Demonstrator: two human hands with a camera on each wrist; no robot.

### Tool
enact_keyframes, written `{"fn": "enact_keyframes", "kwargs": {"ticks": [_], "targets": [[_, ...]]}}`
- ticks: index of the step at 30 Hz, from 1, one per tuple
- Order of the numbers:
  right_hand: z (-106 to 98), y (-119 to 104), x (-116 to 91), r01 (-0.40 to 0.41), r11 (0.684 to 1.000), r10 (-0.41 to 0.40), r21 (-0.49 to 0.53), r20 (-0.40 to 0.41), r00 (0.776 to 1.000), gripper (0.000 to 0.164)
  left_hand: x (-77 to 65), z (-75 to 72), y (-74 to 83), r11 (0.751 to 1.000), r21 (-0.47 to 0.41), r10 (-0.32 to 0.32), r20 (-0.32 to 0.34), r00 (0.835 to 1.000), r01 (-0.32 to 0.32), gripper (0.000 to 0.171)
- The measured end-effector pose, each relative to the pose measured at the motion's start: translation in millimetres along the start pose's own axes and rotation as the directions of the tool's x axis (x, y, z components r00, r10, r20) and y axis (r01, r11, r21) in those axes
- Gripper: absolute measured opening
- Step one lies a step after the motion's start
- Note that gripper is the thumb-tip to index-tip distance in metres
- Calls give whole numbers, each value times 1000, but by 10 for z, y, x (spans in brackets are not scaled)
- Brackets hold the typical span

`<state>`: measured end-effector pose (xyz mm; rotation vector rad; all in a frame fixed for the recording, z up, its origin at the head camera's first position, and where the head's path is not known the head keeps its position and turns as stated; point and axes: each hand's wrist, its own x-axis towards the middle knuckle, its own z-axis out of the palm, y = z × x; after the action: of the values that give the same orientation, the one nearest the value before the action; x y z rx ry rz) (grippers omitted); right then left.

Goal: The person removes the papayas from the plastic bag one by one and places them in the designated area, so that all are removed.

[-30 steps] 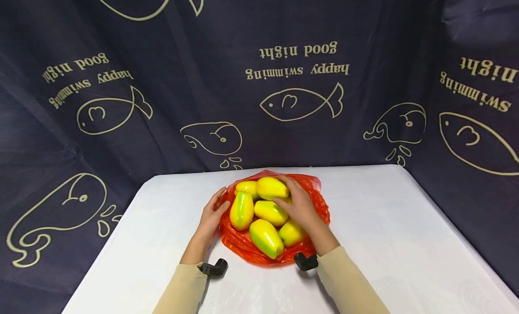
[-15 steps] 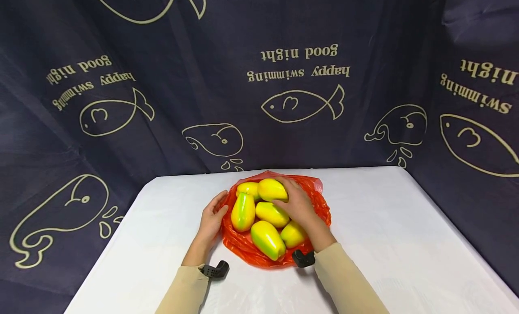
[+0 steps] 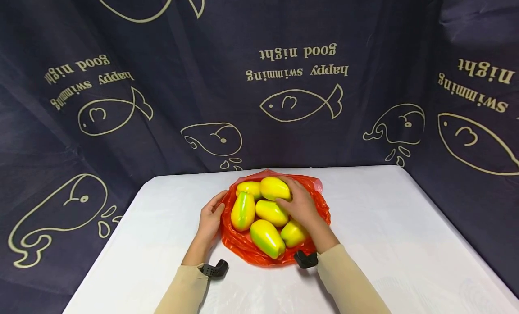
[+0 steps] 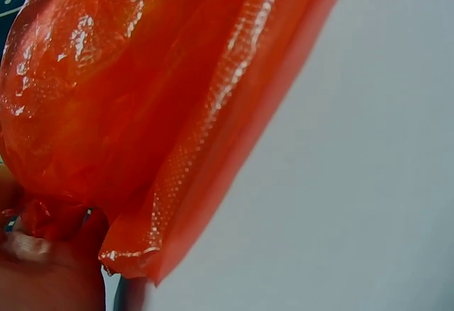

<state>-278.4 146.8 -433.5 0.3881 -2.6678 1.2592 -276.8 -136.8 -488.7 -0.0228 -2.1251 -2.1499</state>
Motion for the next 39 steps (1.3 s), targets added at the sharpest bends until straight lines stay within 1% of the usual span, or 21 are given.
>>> {"fn": "enact_keyframes", "kwargs": {"ticks": [3,9,12,15,18,21,24,27,30,32,34,36,39], "targets": [[-26,7,-15,15,1000,-15,-1,-12,1000,70,5,-1,8,1000,-9,7,-7,1000,-8,41],[-99,-25,-66,7,1000,-7,8,-45,999,68,18,-13,-14,1000,-12,23,-31,999,-24,42],[-144,-33,-102,9,1000,-8,9,-81,997,68,-1,-14,-16,999,-13,33,-28,999,-33,42],[-195,-34,-139,6,1000,-5,14,-116,993,68,-26,-13,-10,999,-30,24,-22,999,-25,42],[-253,-30,-173,-6,999,13,48,-154,988,68,-36,-11,-8,999,-40,20,-19,1000,-21,43],[-318,-22,-205,-7,996,23,84,-196,980,68,-26,-10,-12,998,-47,29,-13,999,-30,43],[-381,-1,-234,10,995,15,98,-251,968,68,-7,-7,-5,997,-68,39,-11,999,-40,44],[-443,47,-255,14,998,6,61,-311,950,67,-1,-5,8,996,-80,34,-16,999,-36,44],[-502,105,-264,-12,1000,20,27,-358,934,67,-7,-6,17,996,-87,23,-20,1000,-25,44],[-539,151,-269,-32,999,39,23,-376,926,67,-16,-7,17,996,-80,23,-25,999,-25,43],[-574,199,-277,-54,998,66,42,-394,917,66,-19,-4,13,997,-76,26,-30,999,-29,43],[-607,252,-289,-75,995,94,63,-423,901,66,-18,2,5,997,-63,33,-36,999,-36,43],[-650,322,-305,-112,988,148,105,-465,873,66,-7,10,0,997,-65,43,-40,998,-46,43]]}}
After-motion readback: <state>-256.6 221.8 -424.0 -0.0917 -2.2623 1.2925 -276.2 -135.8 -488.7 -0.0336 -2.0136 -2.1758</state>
